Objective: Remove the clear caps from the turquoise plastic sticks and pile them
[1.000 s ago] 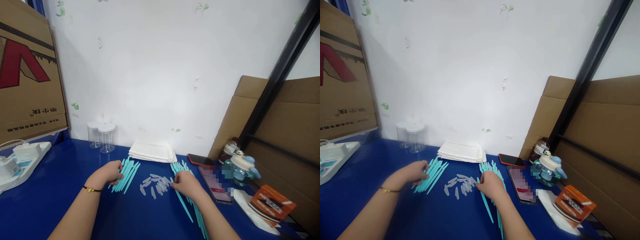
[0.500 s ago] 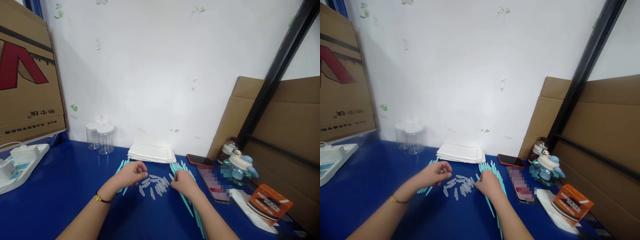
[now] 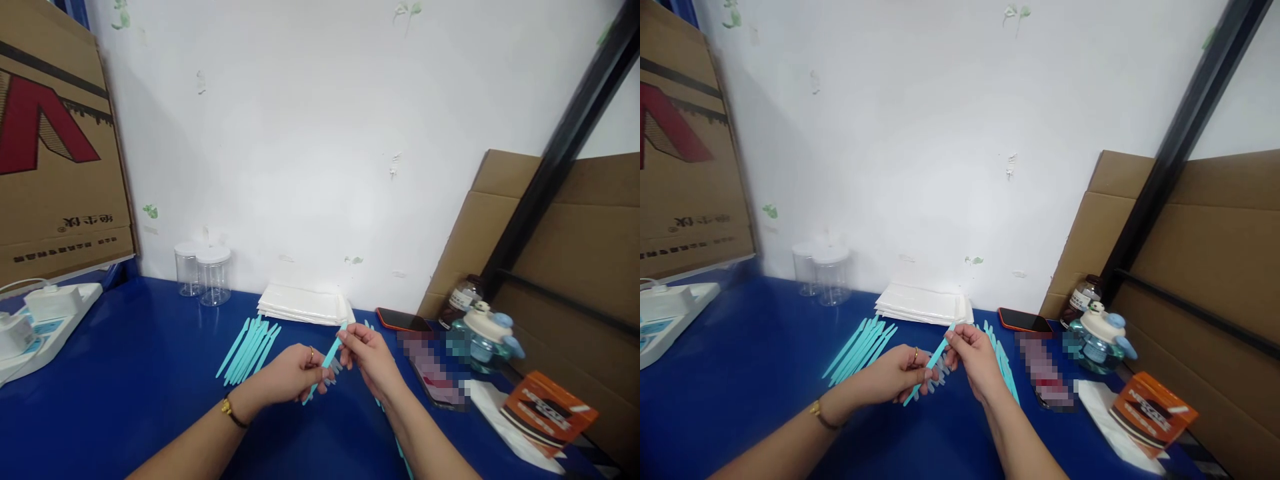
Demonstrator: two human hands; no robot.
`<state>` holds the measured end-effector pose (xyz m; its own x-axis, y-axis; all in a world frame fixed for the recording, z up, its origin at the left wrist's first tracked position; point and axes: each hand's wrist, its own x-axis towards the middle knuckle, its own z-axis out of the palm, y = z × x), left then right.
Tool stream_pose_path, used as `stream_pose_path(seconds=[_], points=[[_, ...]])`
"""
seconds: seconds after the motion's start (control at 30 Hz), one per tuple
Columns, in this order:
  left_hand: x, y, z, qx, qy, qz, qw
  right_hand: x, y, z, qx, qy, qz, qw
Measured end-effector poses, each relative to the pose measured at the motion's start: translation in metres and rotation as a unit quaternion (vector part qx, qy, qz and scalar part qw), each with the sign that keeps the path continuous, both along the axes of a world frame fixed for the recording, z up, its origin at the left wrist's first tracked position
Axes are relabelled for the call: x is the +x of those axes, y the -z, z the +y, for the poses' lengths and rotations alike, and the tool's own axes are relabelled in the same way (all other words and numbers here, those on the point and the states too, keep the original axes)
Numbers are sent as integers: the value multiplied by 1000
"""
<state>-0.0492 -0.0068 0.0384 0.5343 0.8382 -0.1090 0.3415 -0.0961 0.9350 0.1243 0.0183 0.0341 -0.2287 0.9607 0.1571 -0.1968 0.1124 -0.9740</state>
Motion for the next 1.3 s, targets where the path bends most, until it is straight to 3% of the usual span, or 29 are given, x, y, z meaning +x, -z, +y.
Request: stream_pose_path(seconds=[0.1,0.2,0.27,0.37,0.5,0.57,0.67,0.77,0.87,1.17,1.3], points=[[-3,-7,-3,8,-8,28,1000,8,-4,6,-14,30,31,999],[-9,-13,-5,3,23,56,998,29,-9,15,-12,111,75,991],[-18,-17,-3,7,21,61,998,41,-10,20,-5,132,57,990],[-40,-25,4,43,-73,57,995,40,1,21,-22,42,-109,993],[-81,-26,19,74,-181,112,974,16,22,18,-27,-39,-297,954],[-99,-21,27,94,-233,196,948,12,25,18,-17,-34,-327,944],[-118,-9,36,133,-279,306,901,26,16,24,24,44,-353,934],[-126,2,41,101,-266,316,905,50,4,30,77,131,-418,896],[-128,9,42,48,-265,317,910,63,2,33,125,181,-509,832],[-119,9,39,20,-259,340,904,39,12,23,104,160,-694,695],[-114,8,41,58,-280,328,900,33,13,22,103,166,-716,670]])
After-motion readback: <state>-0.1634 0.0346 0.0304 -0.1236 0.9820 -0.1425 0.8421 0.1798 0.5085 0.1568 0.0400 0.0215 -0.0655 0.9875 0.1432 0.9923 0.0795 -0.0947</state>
